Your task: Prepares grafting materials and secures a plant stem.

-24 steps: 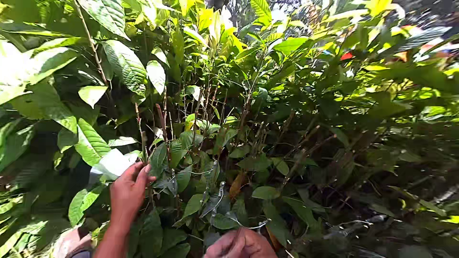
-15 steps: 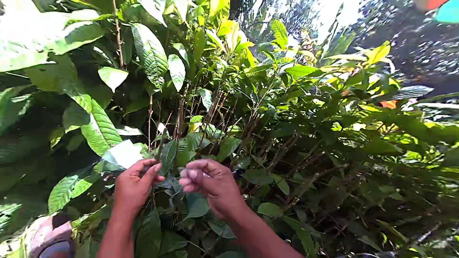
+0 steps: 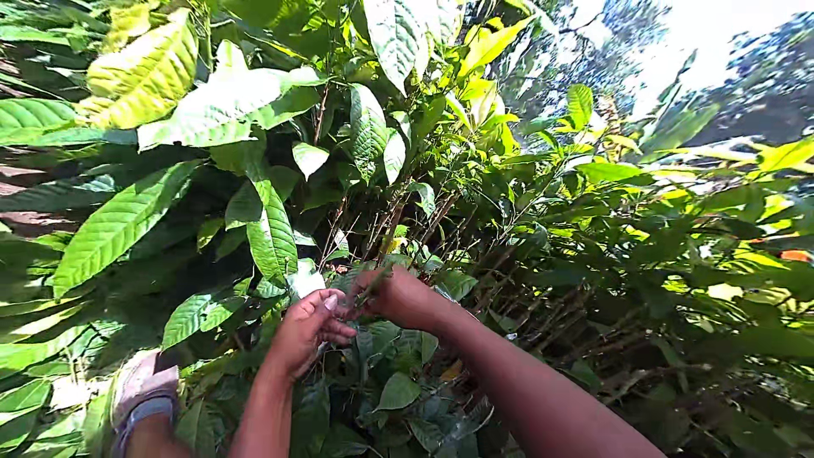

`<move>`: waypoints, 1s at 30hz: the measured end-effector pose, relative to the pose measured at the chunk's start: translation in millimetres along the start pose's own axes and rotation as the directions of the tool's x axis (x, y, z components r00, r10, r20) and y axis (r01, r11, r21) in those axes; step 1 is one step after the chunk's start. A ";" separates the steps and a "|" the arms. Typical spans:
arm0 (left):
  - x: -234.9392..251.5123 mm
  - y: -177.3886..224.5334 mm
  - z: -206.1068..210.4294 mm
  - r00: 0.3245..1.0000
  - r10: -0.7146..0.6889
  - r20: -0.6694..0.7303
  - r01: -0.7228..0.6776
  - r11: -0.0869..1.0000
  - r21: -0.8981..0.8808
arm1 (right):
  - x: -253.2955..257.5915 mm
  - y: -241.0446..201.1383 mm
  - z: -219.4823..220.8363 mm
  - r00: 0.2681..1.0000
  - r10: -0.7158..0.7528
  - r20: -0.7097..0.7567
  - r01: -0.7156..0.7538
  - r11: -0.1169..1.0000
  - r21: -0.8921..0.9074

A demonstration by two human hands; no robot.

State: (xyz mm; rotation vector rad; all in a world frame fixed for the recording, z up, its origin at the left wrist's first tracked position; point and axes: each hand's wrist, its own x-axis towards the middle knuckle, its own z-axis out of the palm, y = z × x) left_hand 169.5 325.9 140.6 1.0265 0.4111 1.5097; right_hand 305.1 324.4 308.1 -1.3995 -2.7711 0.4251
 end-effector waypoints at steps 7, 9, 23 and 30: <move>-1.5 -6.4 10.9 0.979 0.169 -0.117 -0.155 0.981 0.118 | 2.0 -4.5 -1.0 0.992 0.113 0.052 -0.110 0.992 -0.059; -3.4 -8.8 8.7 0.958 0.273 -0.085 -0.232 0.917 0.325 | 2.8 -5.1 -1.1 0.975 0.211 0.062 -0.212 0.977 0.000; -22.9 -5.3 17.9 0.978 0.167 0.126 -0.209 0.811 0.547 | 10.9 -40.8 -49.6 0.981 0.028 0.194 0.039 0.941 -0.335; -15.4 21.2 -12.4 0.918 0.260 -0.300 -0.136 0.916 0.377 | -17.5 -50.3 -13.4 0.973 0.136 0.188 0.035 0.716 -0.698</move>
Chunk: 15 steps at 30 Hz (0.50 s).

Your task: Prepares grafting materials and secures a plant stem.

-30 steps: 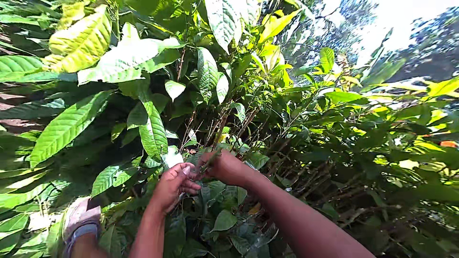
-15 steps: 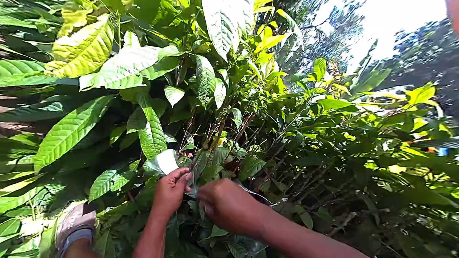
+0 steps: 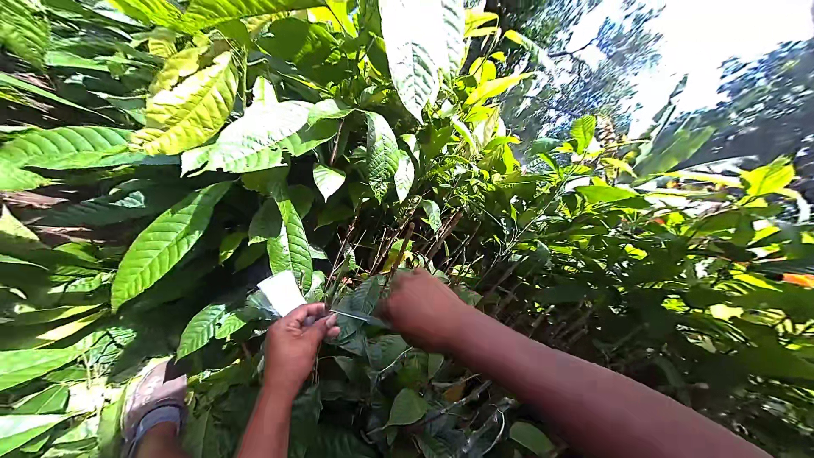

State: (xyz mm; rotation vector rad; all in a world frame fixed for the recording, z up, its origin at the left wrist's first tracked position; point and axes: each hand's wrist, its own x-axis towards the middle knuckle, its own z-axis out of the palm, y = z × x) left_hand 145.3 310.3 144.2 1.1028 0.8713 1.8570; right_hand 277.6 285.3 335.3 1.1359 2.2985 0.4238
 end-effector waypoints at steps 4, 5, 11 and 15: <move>-18.4 -14.4 33.8 0.968 0.207 0.143 -0.206 0.978 -0.028 | -23.7 -58.0 -27.6 0.973 -0.230 0.000 0.214 0.903 0.372; -25.7 -19.7 39.0 0.938 0.256 0.233 -0.257 0.966 -0.026 | -17.4 -42.3 -39.3 0.975 -0.221 -0.005 0.193 0.842 0.504; -15.5 3.6 18.7 0.979 0.061 0.194 -0.072 0.996 0.050 | -20.3 10.5 -4.6 0.992 0.034 -0.119 -0.028 0.998 0.053; -25.7 4.5 34.9 0.977 0.181 0.110 -0.191 0.978 0.081 | -34.0 -49.4 -37.4 0.982 -0.177 -0.071 0.191 0.898 0.395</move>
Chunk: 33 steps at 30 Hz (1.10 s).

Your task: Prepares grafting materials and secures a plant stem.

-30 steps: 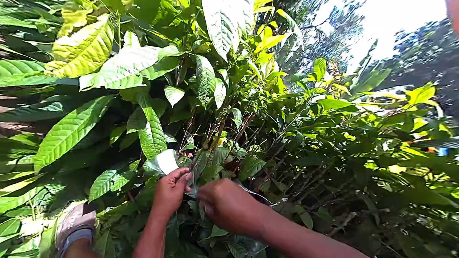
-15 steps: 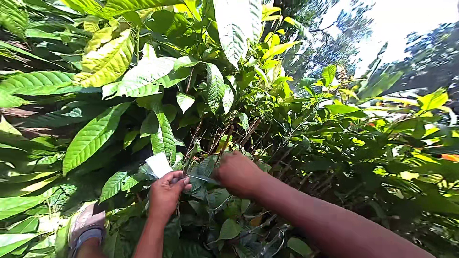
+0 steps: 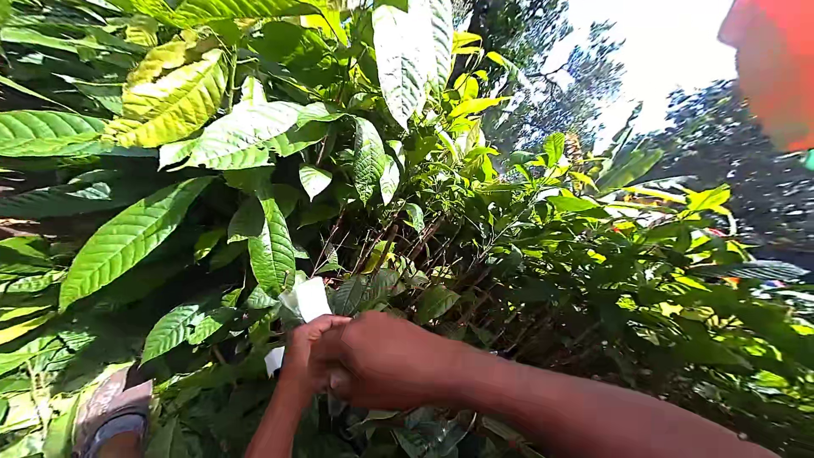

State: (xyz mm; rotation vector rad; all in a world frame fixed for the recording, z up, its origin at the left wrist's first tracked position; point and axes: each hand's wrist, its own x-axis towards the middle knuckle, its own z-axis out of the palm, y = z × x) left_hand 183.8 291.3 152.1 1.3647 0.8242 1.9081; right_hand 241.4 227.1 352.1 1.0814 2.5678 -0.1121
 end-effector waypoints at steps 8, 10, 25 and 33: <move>5.1 -6.6 -18.4 0.999 0.029 0.035 -0.031 0.998 0.055 | -1.7 85.8 8.9 0.972 0.224 -0.066 -0.233 0.905 -0.355; 4.8 -5.5 -17.2 1.000 0.016 -0.025 -0.015 0.999 0.040 | -12.9 89.9 13.6 0.961 0.268 -0.072 -0.277 0.912 -0.302; 0.4 -6.9 -8.5 0.994 0.102 -0.041 -0.096 0.988 0.121 | -22.8 93.3 24.4 0.959 0.238 -0.153 -0.268 0.937 -0.223; -9.9 83.7 7.2 0.947 -0.237 0.218 0.204 0.965 0.162 | -9.4 30.4 -2.8 0.999 0.025 -0.026 -0.022 0.994 0.111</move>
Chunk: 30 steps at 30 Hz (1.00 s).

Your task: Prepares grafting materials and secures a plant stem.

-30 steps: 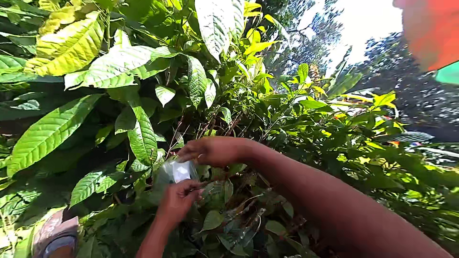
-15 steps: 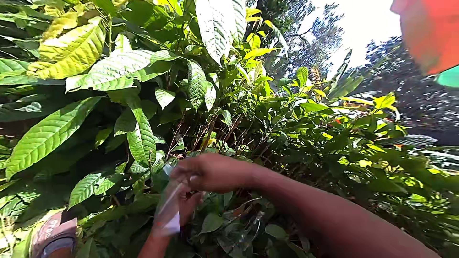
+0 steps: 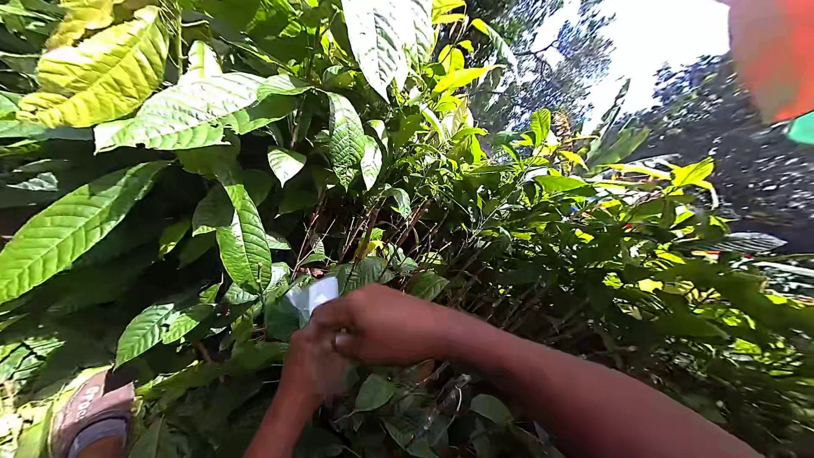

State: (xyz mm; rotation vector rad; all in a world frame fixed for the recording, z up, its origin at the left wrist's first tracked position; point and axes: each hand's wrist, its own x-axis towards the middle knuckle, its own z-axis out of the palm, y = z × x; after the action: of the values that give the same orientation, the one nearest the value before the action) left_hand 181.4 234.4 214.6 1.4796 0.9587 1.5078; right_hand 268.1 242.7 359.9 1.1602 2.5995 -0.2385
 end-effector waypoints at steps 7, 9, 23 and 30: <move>28.6 -85.7 -2.3 0.899 0.351 -0.261 -0.342 0.936 0.082 | -22.2 72.2 29.5 0.971 0.111 -0.214 -0.176 0.932 -0.317; 26.9 -80.9 3.8 0.910 0.308 -0.277 -0.311 0.950 0.033 | -29.5 71.9 34.5 0.966 0.179 -0.188 -0.226 0.935 -0.272; 24.0 -75.5 6.6 0.895 0.416 -0.164 -0.394 0.907 0.151 | -8.4 51.0 19.6 0.969 0.144 -0.200 -0.178 0.971 -0.161; 21.8 -61.2 0.4 0.896 0.288 -0.338 -0.319 0.947 -0.040 | -86.2 12.7 43.8 0.933 -0.181 -0.310 0.161 0.983 -0.089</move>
State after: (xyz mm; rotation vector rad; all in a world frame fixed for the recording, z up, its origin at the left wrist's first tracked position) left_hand 183.8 278.4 167.0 1.3810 0.8539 2.0496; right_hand 340.8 179.2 345.9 1.0232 2.9700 -0.0021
